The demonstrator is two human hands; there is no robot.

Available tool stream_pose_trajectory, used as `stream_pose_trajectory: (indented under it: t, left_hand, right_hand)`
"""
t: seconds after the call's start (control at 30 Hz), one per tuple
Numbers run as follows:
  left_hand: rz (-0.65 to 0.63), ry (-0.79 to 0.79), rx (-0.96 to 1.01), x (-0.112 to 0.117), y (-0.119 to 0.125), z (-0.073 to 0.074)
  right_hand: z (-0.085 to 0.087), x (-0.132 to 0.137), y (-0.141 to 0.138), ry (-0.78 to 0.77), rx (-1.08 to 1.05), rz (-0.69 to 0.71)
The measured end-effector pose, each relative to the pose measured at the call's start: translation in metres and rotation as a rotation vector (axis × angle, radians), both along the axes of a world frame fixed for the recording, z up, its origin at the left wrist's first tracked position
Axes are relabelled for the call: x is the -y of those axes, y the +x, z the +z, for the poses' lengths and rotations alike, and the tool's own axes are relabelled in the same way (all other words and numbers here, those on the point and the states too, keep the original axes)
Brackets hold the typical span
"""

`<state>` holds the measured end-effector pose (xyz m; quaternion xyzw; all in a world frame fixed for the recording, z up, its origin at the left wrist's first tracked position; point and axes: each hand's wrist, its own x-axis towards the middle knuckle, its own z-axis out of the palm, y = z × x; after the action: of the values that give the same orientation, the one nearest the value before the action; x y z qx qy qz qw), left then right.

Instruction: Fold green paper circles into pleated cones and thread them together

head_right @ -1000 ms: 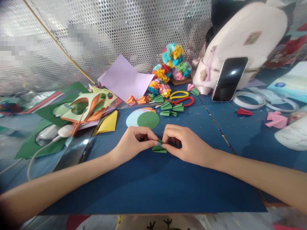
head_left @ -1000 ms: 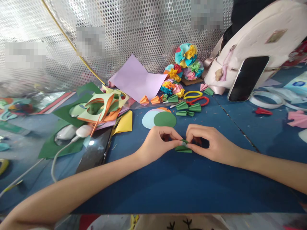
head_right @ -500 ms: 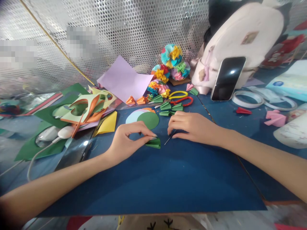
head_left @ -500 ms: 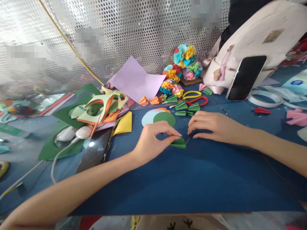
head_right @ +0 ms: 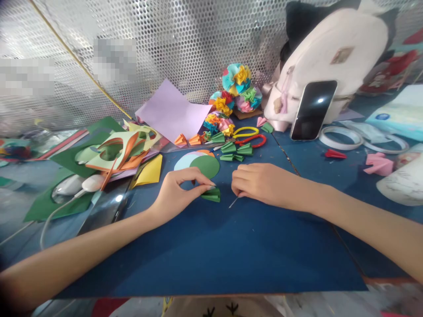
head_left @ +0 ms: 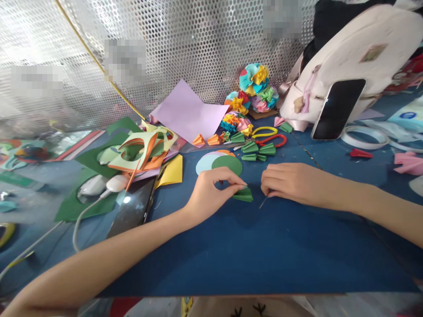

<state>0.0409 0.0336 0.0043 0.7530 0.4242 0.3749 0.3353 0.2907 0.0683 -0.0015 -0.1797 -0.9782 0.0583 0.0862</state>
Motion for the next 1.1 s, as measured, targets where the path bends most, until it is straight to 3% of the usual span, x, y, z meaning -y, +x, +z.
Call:
stream_pose_trajectory:
  t: [0.2,0.3,0.4,0.6,0.87,1.1]
  left_hand:
    - [-0.024,-0.001,-0.008,0.000,0.001,-0.001]
    - [-0.030,-0.002,-0.014,0.001,0.002,-0.002]
    - [-0.025,-0.009,-0.015,0.003,0.004,-0.004]
    - [0.004,-0.044,-0.018,0.008,0.009,-0.007]
    - [0.034,-0.071,-0.062,0.009,0.010,-0.010]
    - [-0.005,-0.131,-0.049,0.008,0.009,-0.006]
  right_hand:
    - [0.005,0.010,-0.003,-0.080,-0.132,-0.110]
    - [0.007,0.013,-0.003,-0.032,-0.183,-0.129]
    - [0.003,0.017,-0.005,0.032,-0.222,-0.129]
    - [-0.006,0.027,-0.014,-0.001,-0.271,-0.181]
    - [-0.006,0.034,-0.018,0.247,-0.267,-0.136]
    - [0.000,0.036,-0.019,0.289,-0.232,-0.125]
